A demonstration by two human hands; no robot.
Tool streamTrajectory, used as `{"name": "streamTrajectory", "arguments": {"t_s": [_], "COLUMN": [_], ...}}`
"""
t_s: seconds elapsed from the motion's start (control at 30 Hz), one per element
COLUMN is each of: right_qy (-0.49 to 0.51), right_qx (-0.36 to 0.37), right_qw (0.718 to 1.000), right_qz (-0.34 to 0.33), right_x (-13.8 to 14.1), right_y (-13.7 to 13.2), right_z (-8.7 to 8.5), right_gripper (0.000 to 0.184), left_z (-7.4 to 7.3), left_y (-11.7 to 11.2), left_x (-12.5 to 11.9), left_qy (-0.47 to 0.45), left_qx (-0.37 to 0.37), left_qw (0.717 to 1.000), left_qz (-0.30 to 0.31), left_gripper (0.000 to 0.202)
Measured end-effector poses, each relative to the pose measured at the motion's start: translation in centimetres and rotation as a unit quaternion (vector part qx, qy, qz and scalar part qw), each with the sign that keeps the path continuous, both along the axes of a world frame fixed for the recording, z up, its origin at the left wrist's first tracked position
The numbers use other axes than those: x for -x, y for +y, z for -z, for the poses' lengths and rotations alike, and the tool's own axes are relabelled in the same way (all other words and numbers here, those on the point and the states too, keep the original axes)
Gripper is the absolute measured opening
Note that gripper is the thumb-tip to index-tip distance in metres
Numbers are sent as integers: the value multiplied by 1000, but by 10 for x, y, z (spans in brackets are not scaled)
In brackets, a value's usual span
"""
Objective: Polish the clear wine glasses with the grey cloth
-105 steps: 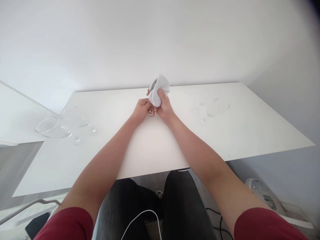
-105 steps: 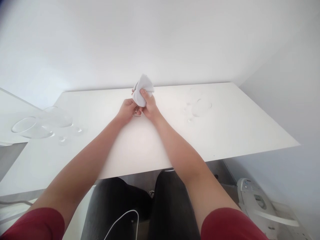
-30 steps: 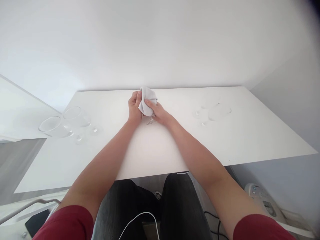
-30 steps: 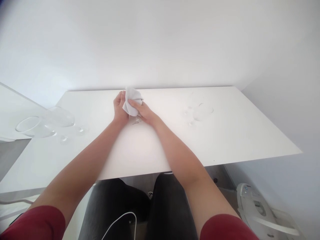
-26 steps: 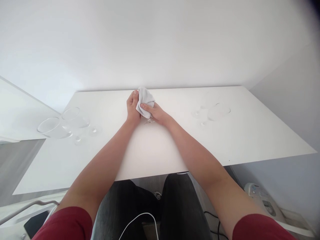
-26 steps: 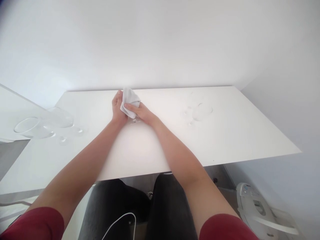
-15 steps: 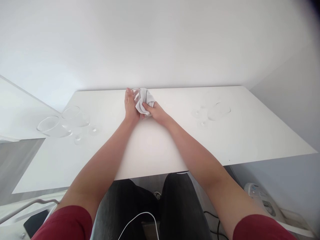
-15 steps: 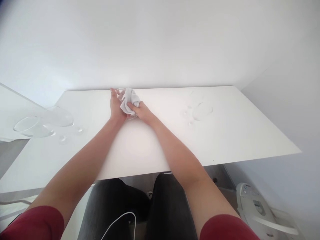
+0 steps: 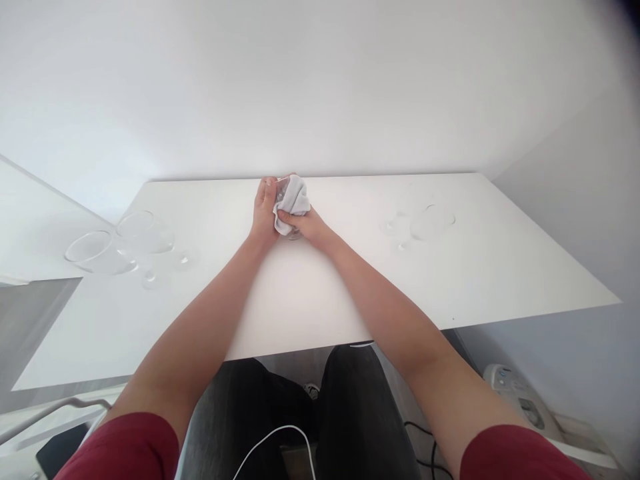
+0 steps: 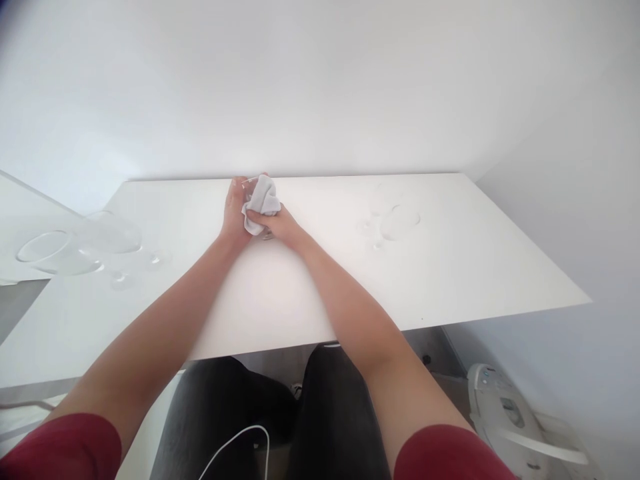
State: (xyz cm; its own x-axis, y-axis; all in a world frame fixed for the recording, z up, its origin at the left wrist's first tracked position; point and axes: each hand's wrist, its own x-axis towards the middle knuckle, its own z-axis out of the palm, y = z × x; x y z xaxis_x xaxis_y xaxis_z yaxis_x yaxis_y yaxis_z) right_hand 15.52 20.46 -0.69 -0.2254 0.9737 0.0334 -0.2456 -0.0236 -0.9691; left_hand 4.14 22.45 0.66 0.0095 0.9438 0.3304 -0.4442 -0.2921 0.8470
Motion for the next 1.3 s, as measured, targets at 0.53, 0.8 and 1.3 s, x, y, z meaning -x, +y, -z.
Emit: {"name": "streamTrajectory", "arguments": {"t_s": [0.53, 0.8, 1.3], "right_qy": [-41, -106, 34], "right_qx": [-71, -202, -23], "right_qw": [980, 971, 996], "right_qz": [180, 74, -83], "right_x": [-15, -13, -6], "right_y": [19, 6, -9], "right_z": [3, -6, -19], "right_gripper": [46, 27, 52], "left_z": [4, 6, 2], "left_y": [13, 14, 2], "left_x": [16, 10, 6], "left_qy": [3, -24, 9], "left_qx": [56, 51, -29], "left_qw": [997, 997, 997], "left_qz": [-53, -51, -65], "left_gripper": [55, 54, 47]}}
